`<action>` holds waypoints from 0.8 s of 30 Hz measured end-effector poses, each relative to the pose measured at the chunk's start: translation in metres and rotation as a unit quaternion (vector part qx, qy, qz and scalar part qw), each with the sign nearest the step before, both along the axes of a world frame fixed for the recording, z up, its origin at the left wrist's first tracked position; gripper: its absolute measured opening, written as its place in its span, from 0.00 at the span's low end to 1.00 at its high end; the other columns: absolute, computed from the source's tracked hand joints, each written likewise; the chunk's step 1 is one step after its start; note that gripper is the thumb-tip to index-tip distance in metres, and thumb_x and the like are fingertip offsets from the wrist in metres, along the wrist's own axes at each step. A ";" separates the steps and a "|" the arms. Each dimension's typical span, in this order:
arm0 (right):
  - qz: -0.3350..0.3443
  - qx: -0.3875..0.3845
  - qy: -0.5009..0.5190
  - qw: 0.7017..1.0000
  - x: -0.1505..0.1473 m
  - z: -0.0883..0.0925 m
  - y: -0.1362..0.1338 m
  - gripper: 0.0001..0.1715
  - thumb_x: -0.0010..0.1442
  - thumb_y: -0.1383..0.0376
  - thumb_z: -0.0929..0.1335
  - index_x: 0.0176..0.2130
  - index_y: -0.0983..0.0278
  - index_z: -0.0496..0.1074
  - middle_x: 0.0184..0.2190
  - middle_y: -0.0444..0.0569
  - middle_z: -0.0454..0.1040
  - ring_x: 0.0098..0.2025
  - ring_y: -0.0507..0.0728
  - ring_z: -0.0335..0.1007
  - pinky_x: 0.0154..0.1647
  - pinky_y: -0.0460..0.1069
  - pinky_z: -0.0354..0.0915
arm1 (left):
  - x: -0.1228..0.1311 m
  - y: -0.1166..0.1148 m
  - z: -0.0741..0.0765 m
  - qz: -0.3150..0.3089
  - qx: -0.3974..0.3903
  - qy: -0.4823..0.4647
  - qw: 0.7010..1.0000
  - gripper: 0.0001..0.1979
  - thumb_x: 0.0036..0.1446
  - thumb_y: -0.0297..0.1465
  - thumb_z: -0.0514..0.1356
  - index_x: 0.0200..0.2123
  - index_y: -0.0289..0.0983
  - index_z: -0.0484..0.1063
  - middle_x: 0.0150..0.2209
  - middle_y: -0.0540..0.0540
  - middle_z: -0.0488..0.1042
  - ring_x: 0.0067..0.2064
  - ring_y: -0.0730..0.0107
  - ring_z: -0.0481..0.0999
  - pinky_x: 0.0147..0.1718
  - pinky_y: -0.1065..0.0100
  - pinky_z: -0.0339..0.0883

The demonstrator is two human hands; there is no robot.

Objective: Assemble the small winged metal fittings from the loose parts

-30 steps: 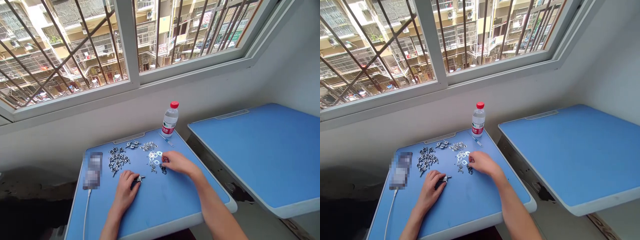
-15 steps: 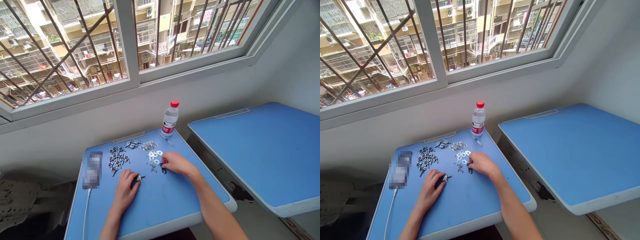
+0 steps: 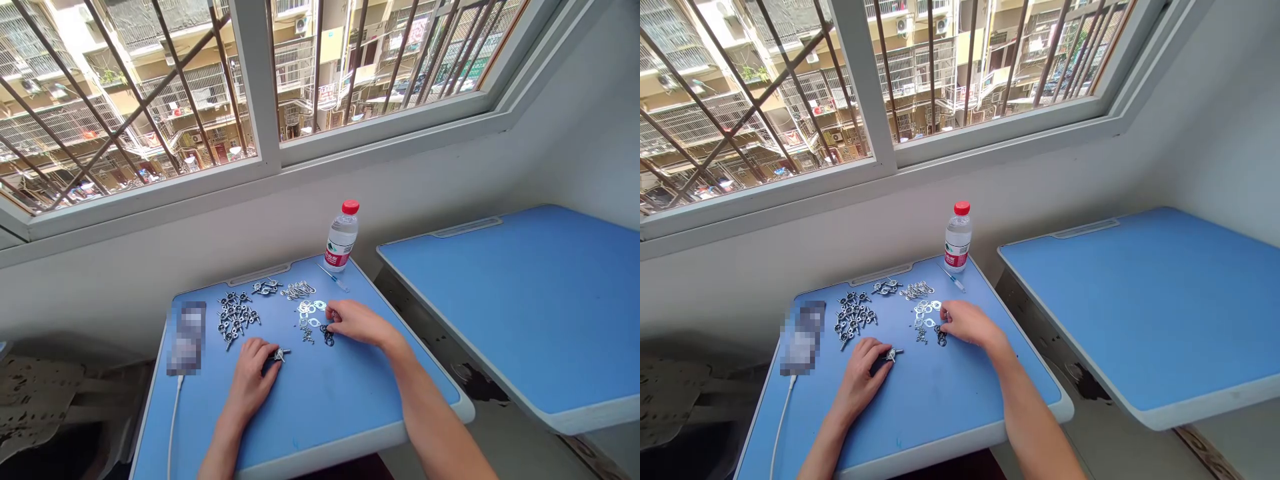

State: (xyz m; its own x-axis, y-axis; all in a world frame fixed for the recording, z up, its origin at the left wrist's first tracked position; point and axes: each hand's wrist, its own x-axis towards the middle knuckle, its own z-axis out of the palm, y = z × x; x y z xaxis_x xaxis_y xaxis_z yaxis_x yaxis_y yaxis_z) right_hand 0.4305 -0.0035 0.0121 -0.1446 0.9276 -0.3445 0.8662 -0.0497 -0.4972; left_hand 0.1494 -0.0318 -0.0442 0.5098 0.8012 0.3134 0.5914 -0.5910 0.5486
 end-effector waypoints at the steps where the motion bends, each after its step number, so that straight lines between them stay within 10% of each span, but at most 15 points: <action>1: -0.001 -0.001 0.000 1.000 0.000 0.000 0.000 0.04 0.54 0.68 0.68 0.34 0.63 0.69 0.32 0.46 0.73 0.31 0.54 0.66 0.26 0.46 0.53 | 0.000 0.000 0.000 0.001 -0.001 0.001 1.000 0.09 0.62 0.28 0.57 0.46 0.39 0.71 0.38 0.43 0.72 0.42 0.60 0.70 0.42 0.58 0.68; 24: -0.003 0.015 0.040 0.999 0.006 -0.005 0.003 0.04 0.53 0.69 0.67 0.26 0.63 0.71 0.27 0.45 0.73 0.30 0.54 0.66 0.26 0.46 0.54 | 0.000 0.000 0.000 -0.003 0.001 -0.010 1.000 0.09 0.61 0.29 0.57 0.45 0.39 0.72 0.38 0.43 0.73 0.42 0.61 0.71 0.41 0.59 0.69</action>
State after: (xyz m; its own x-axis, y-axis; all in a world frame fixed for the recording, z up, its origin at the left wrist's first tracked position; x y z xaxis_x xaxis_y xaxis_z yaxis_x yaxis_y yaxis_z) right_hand 0.4364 -0.0009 0.0067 -0.1652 0.9384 -0.3035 0.8238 -0.0379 -0.5656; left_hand 0.1491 -0.0314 -0.0440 0.5082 0.7975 0.3250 0.5776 -0.5956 0.5583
